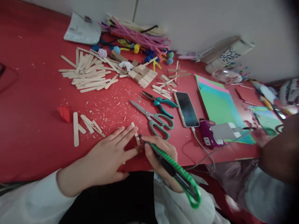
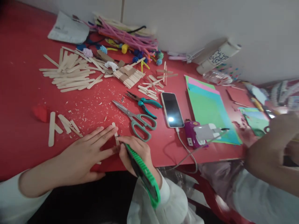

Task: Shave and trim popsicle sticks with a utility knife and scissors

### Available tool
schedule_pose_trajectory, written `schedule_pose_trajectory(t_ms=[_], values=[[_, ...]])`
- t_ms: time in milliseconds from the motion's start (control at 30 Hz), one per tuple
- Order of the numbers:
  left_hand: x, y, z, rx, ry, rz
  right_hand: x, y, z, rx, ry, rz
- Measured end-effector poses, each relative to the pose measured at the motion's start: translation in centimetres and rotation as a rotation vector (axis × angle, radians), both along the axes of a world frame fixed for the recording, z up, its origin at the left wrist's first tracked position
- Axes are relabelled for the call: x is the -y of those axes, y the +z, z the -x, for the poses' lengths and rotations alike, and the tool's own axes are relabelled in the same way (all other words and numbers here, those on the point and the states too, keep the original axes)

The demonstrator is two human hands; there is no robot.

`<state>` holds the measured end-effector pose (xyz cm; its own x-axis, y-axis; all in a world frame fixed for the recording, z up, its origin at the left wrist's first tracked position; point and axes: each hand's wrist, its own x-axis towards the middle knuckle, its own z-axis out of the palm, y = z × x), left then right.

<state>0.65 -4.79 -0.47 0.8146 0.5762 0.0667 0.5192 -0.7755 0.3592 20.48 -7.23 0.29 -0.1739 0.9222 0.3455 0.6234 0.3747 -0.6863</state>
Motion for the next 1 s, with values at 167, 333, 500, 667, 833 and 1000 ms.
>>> schedule_pose_trajectory(t_ms=[167,333,500,667,833,1000], values=[[0.1,0.6,0.3,-0.054,0.008,-0.055,0.3,-0.4,-0.2,-0.085,-0.187,-0.090],[0.5,1.5,0.3,-0.027,0.109,-0.062,0.5,-0.5,0.0,-0.212,-0.327,-0.103],[0.5,1.5,0.2,0.057,0.200,-0.086,0.5,-0.6,0.1,-0.285,-0.384,-0.186],[-0.1,0.2,0.1,0.081,0.282,-0.138,-0.2,-1.3,-0.1,-0.329,-0.382,-0.255],[-0.4,-0.2,0.1,0.103,0.306,-0.185,-1.3,-2.4,-0.6,-0.366,-0.372,-0.259],[-0.5,-0.1,0.0,0.125,0.302,-0.229,-1.7,-3.4,-1.0,-0.374,-0.331,-0.226]])
